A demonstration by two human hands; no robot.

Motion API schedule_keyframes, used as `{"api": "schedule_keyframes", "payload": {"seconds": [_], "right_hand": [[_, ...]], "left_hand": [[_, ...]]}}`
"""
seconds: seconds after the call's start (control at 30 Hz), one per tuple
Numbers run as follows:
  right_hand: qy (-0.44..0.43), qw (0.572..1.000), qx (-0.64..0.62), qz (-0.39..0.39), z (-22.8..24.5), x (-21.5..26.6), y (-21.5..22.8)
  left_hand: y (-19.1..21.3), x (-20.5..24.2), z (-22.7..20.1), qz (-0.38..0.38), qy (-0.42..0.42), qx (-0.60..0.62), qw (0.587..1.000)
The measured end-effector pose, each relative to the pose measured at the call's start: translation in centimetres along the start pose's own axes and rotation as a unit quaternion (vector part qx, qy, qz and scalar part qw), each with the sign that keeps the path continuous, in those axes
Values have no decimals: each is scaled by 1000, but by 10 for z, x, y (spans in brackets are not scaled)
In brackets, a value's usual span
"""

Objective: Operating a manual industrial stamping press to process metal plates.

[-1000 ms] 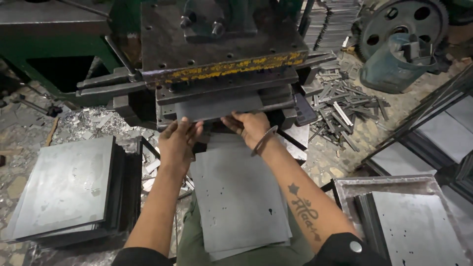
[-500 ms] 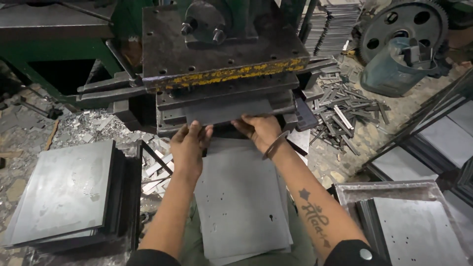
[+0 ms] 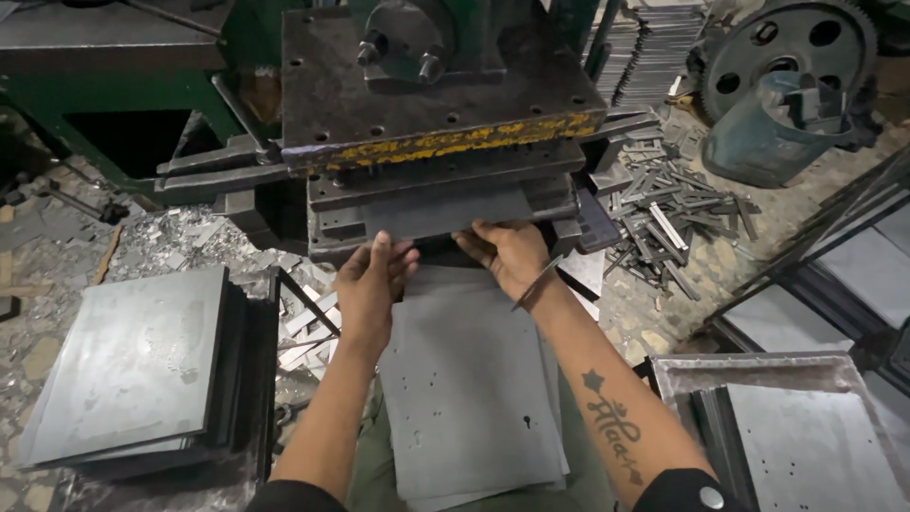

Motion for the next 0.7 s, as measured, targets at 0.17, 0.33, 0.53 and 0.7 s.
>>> {"api": "schedule_keyframes", "payload": {"seconds": [0.17, 0.33, 0.53, 0.7], "right_hand": [[-5, 1000, -22, -2, -4, -7, 3], [-19, 1000, -22, -4, -8, -10, 8], [-33, 999, 3, -15, -15, -14, 2], [-64, 995, -56, -50, -26, -20, -7]], "left_hand": [[0, 1, -3, 1, 1, 1, 1000], [1, 7, -11, -1, 3, -27, 1000], [33, 14, -30, 9, 38, -115, 993], [93, -17, -93, -63, -103, -231, 965]]}}
Point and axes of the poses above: each hand's wrist, its own x-axis away from the middle knuckle, its own y-axis out of the back of the hand, z = x × y, the point moved 7 cm from there along -x, towards the middle knuckle, and after that the axes turned 7 degrees about -z, right-handed, at the moved point
